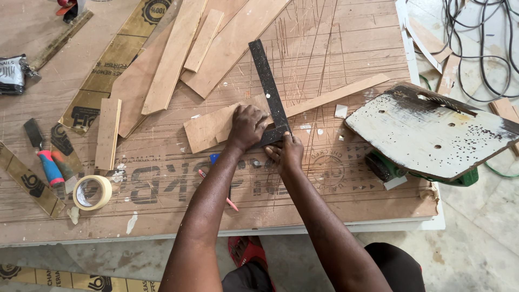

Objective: The person measures and marks a piece of wood using a square ruler and a pencil. They then use a circular saw to cut the wood along the marked line. Finally, they inspect the cut piece of wood.

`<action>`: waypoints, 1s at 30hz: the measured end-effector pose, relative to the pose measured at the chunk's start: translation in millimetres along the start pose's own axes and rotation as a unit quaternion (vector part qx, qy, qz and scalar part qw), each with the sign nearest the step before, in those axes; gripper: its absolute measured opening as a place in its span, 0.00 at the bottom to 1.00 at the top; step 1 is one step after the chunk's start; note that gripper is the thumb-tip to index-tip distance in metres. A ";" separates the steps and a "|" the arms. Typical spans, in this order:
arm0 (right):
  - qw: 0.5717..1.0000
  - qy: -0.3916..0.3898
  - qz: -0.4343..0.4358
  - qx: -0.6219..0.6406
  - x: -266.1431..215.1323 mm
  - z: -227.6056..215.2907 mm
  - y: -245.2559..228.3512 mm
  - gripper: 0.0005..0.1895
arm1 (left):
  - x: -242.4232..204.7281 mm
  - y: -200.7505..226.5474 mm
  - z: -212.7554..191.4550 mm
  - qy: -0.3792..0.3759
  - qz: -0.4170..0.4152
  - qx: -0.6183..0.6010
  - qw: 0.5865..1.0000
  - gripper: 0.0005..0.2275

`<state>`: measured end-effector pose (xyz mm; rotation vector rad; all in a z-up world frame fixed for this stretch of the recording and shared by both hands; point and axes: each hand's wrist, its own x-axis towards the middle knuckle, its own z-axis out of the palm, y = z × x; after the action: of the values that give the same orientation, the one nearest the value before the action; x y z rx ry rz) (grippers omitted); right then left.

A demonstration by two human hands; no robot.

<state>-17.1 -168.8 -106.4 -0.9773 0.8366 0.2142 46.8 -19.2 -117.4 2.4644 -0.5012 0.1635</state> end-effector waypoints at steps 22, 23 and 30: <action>0.995 -0.048 -0.020 -0.082 25.2 -9.4 -2.0 0.14 | -10.2 29.2 -16.0 -0.009 0.015 0.013 1.000 0.28; 0.995 -0.047 -0.018 -0.081 26.1 -10.1 -1.2 0.15 | -9.1 28.5 -15.7 -0.010 0.013 0.015 1.000 0.29; 0.997 -0.056 -0.031 -0.047 20.2 -8.2 -1.2 0.13 | -13.3 27.7 -15.1 -0.028 -0.001 0.003 1.000 0.32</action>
<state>-7.1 -180.0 -122.4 -1.0675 0.6987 0.2550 23.7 -26.6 -93.1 2.4810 -0.5223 0.0959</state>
